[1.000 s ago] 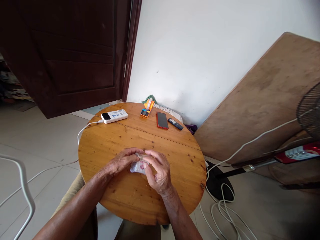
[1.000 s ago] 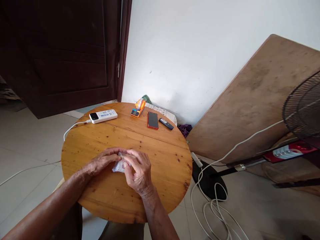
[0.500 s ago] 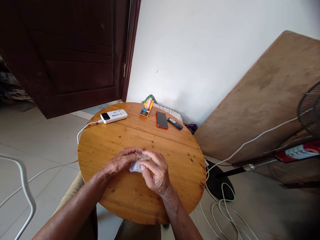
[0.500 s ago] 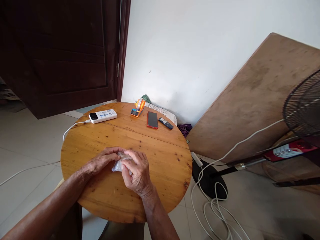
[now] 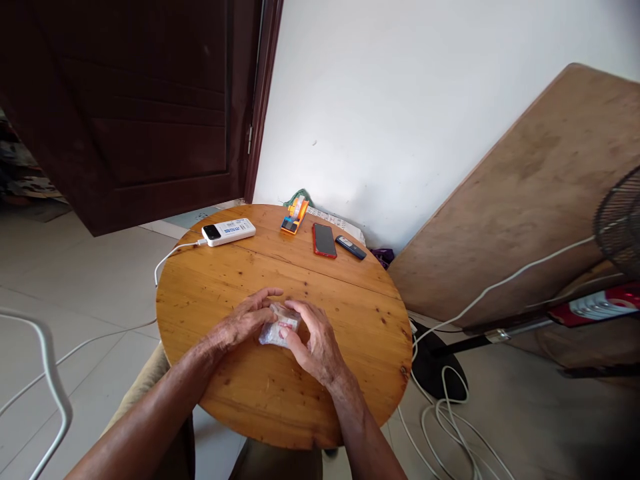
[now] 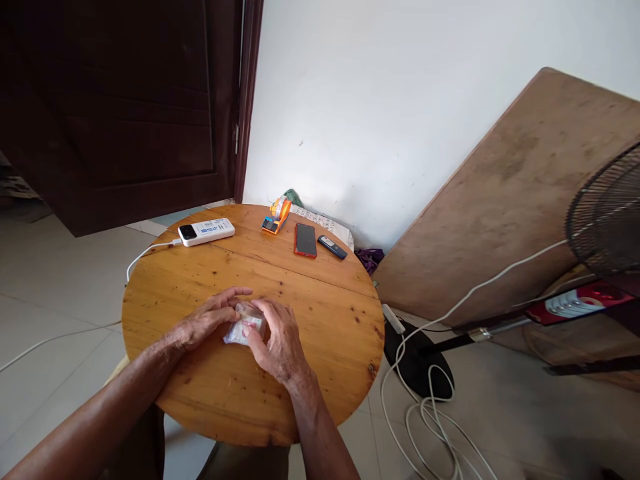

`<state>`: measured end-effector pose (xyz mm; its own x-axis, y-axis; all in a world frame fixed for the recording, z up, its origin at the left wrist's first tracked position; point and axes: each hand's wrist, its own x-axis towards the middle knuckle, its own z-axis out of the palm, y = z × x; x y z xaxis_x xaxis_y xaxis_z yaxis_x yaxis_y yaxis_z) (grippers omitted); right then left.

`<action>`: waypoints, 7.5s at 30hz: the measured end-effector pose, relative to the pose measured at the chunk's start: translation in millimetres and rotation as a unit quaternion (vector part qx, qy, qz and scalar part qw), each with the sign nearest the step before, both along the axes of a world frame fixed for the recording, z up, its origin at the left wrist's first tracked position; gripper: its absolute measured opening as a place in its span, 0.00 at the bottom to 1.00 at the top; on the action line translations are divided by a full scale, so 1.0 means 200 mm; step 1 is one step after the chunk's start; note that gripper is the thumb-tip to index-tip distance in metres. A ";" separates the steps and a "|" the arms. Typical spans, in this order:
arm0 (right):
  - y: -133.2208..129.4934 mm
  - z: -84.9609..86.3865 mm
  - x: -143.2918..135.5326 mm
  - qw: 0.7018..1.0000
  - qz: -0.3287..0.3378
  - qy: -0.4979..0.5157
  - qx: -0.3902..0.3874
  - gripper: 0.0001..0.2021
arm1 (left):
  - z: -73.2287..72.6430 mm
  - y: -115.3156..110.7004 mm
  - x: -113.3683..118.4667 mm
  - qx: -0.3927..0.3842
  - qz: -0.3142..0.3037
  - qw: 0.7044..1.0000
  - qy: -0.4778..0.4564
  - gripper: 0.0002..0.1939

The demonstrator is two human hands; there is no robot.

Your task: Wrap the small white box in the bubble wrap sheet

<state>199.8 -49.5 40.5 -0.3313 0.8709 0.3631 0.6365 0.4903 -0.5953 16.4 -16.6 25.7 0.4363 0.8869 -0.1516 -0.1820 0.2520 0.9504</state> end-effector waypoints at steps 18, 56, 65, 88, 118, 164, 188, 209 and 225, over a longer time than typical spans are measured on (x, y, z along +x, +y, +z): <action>0.00 0.07 0.02 0.975 0.008 0.125 -0.184 0.17 | -0.01 0.01 0.00 0.009 -0.014 1.000 0.000 0.30; 0.02 0.03 0.00 0.955 -0.088 0.164 -0.231 0.16 | -0.01 -0.01 -0.01 0.061 -0.035 0.996 0.051 0.36; 0.03 -0.03 0.04 0.972 -0.113 0.122 -0.168 0.18 | -0.04 -0.01 0.04 0.142 0.107 0.965 0.194 0.31; 0.05 -0.05 0.04 0.967 -0.103 0.157 -0.173 0.15 | -0.01 -0.01 0.04 0.140 0.074 0.969 0.192 0.35; 0.36 -0.10 0.02 0.911 -0.112 0.340 -0.206 0.19 | -0.03 -0.04 0.05 0.257 0.107 0.926 0.257 0.24; -0.03 0.01 0.00 0.977 -0.011 -0.125 0.170 0.19 | -0.08 0.01 0.05 0.218 0.110 0.941 0.236 0.17; -0.11 -0.08 -0.04 0.957 -0.036 -0.149 0.245 0.25 | -0.09 0.00 0.05 0.354 0.094 0.888 0.277 0.20; -0.06 -0.13 0.08 0.968 -0.177 -0.031 0.174 0.18 | -0.03 0.04 0.00 0.021 0.235 0.970 0.063 0.20; 0.03 -0.12 0.03 0.992 -0.097 0.019 0.074 0.16 | -0.07 0.02 0.03 0.174 0.119 0.969 0.132 0.20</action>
